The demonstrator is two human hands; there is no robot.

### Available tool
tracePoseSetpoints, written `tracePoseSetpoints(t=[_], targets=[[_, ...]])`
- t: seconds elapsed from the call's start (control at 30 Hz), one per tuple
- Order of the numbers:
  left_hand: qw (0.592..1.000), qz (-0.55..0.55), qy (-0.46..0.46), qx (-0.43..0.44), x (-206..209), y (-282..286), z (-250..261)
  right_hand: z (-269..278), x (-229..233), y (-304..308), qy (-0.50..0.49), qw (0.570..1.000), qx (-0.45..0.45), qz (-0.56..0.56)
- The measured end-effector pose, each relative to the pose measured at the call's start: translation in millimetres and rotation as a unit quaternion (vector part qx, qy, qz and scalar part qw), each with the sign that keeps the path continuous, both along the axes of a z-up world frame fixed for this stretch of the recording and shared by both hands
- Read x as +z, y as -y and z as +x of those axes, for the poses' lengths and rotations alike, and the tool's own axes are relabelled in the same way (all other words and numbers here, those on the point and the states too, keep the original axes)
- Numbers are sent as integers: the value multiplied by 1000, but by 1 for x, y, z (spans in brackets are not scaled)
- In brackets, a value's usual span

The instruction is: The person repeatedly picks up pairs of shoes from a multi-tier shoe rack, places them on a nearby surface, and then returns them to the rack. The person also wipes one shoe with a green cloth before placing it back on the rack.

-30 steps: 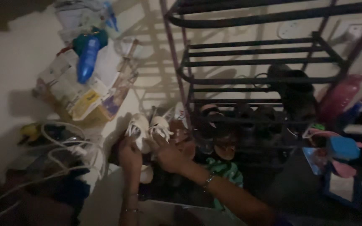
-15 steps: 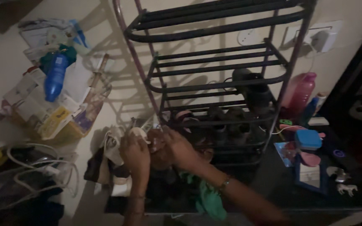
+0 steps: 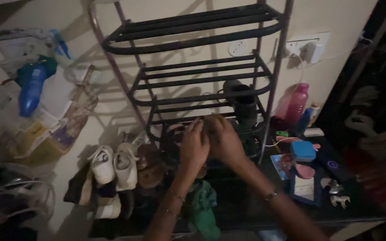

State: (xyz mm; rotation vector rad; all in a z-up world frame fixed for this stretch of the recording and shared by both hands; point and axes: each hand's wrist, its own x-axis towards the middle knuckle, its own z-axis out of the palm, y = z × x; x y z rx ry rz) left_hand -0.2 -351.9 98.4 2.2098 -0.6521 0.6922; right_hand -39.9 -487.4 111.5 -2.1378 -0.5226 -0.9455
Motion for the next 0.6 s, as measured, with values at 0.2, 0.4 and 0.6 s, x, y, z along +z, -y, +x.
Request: tracePoseSetpoints(t=[0.2,0.4,0.6], targets=[[999,-5,25,-34,1,67,8,3,-2,61,31,995,-94,-26],[996,-52,-24,-74,-13,108,35,15,-4,99,6,986,-167,-29],[997,-38,-55,-46,-18,127,56,45,-20,128,-49,983,-166,-55]])
